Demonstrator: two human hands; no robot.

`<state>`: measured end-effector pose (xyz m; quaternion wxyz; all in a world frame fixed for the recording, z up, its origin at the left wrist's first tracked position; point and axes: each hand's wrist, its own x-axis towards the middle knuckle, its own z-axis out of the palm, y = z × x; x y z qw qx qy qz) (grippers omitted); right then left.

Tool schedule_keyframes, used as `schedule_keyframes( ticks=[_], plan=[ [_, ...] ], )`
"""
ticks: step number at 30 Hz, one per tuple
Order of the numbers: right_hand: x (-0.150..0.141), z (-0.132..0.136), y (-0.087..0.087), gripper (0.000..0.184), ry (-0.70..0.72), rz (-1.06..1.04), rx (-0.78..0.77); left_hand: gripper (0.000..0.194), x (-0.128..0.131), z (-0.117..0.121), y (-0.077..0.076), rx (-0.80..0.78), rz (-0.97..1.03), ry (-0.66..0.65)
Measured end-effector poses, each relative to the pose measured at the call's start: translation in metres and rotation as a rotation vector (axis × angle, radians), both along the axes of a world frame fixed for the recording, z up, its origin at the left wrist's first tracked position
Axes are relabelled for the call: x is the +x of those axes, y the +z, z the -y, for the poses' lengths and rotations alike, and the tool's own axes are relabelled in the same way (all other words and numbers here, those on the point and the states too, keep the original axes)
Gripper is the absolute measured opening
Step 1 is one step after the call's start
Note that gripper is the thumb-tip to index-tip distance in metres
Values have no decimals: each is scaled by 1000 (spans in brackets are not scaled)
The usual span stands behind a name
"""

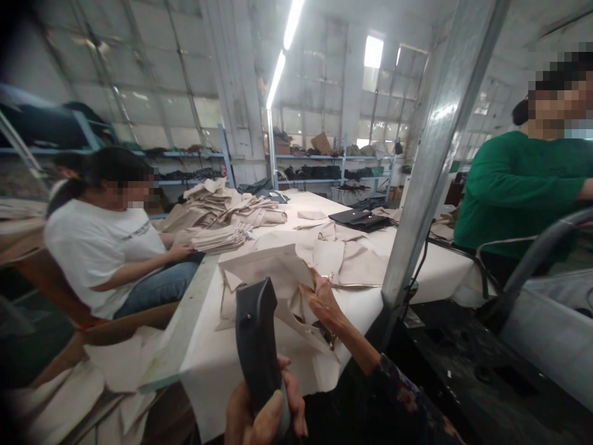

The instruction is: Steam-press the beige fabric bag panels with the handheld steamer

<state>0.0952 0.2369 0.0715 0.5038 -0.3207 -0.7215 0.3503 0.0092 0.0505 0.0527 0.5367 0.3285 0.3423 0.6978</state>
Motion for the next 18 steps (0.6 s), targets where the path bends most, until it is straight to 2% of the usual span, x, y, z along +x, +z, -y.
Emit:
schedule_keyframes(
  ticks=[3,8,11,15,18],
  plan=[
    [5,11,1,37,63,-8,-15,48,1,-7,2,11,-74,-29],
    [15,33,-7,14,213,12,-138,40,-3,-21,11,3,-152,-63],
    [18,41,-8,11,300,-32,-215,37,-6,-28,16,-1,-163,-69],
    [21,45,-3,8,306,-44,-204,36,-9,-35,21,24,-171,-57],
    [22,50,-4,13,338,-18,-241,35,-14,-41,24,55,-193,-54]
  ],
)
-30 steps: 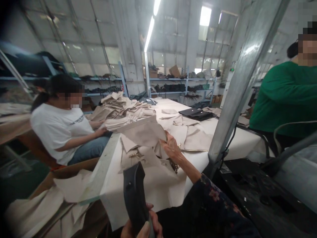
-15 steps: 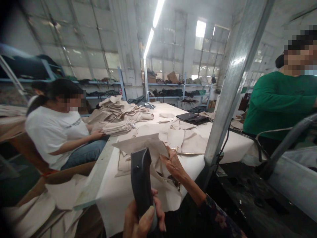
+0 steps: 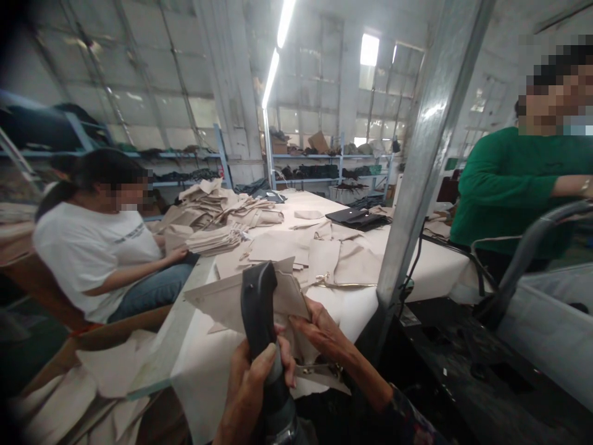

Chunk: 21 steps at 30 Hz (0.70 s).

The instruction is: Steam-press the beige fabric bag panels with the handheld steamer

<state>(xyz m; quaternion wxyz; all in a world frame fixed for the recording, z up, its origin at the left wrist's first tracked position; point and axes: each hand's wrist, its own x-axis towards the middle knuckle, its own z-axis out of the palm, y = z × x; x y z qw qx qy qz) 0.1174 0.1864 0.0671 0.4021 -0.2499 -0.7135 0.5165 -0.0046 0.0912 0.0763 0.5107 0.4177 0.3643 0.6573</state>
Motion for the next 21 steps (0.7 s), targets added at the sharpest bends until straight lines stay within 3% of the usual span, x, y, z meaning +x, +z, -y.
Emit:
schedule_keyframes(
  ticks=[7,15,21],
  plan=[
    [3,5,-8,34,15,-176,-290,35,-8,-1,4,11,53,56],
    [3,3,-9,40,-8,-247,-318,39,1,17,-10,-75,64,34],
    [3,0,-14,33,-92,-212,-303,39,-2,21,-10,-69,80,92]
  ],
)
